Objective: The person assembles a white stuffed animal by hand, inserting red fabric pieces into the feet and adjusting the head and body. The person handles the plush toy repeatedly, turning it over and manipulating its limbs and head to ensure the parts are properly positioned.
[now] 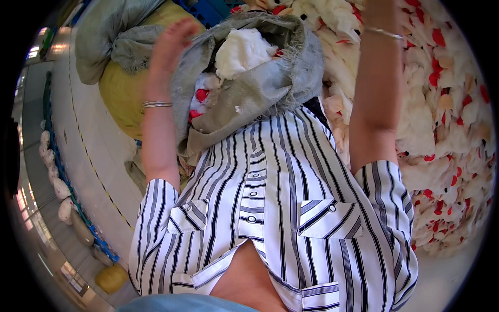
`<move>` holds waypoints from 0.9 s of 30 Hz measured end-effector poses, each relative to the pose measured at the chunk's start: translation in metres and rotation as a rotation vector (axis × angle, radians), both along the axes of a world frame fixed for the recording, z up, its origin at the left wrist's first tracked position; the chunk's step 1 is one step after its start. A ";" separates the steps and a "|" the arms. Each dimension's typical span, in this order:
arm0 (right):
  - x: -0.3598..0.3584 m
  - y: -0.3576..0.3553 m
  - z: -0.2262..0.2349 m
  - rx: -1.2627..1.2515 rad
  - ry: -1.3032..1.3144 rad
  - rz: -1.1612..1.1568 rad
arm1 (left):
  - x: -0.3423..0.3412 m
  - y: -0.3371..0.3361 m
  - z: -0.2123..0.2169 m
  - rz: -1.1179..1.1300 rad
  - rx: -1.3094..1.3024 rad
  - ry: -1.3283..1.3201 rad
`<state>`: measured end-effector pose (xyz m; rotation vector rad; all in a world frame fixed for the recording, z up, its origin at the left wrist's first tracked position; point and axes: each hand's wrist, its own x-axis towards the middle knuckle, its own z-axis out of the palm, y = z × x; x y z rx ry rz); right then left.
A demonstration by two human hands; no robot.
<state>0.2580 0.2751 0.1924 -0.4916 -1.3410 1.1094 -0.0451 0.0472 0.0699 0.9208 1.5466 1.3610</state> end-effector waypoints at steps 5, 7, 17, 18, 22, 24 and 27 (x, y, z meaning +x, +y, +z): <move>-0.068 -0.034 -0.124 -0.163 -0.955 0.393 | 0.021 0.004 -0.126 -0.209 -0.242 0.478; -0.085 -0.061 -0.201 0.005 -1.296 0.490 | 0.033 -0.018 -0.191 -0.179 -0.131 0.551; 0.005 -0.129 -0.234 0.083 -1.627 0.647 | 0.018 -0.024 -0.131 0.015 -0.290 0.261; 0.016 -0.126 -0.236 0.087 -1.643 0.680 | 0.017 -0.021 -0.115 0.054 -0.232 0.140; 0.040 -0.128 -0.212 -0.003 -1.805 0.700 | 0.022 -0.013 -0.020 0.207 0.301 -0.297; 0.048 -0.128 -0.203 -0.029 -1.795 0.710 | 0.005 -0.013 0.020 0.295 0.511 -0.376; 0.045 -0.122 -0.206 -0.005 -1.762 0.719 | 0.004 -0.033 0.080 0.392 0.560 -0.145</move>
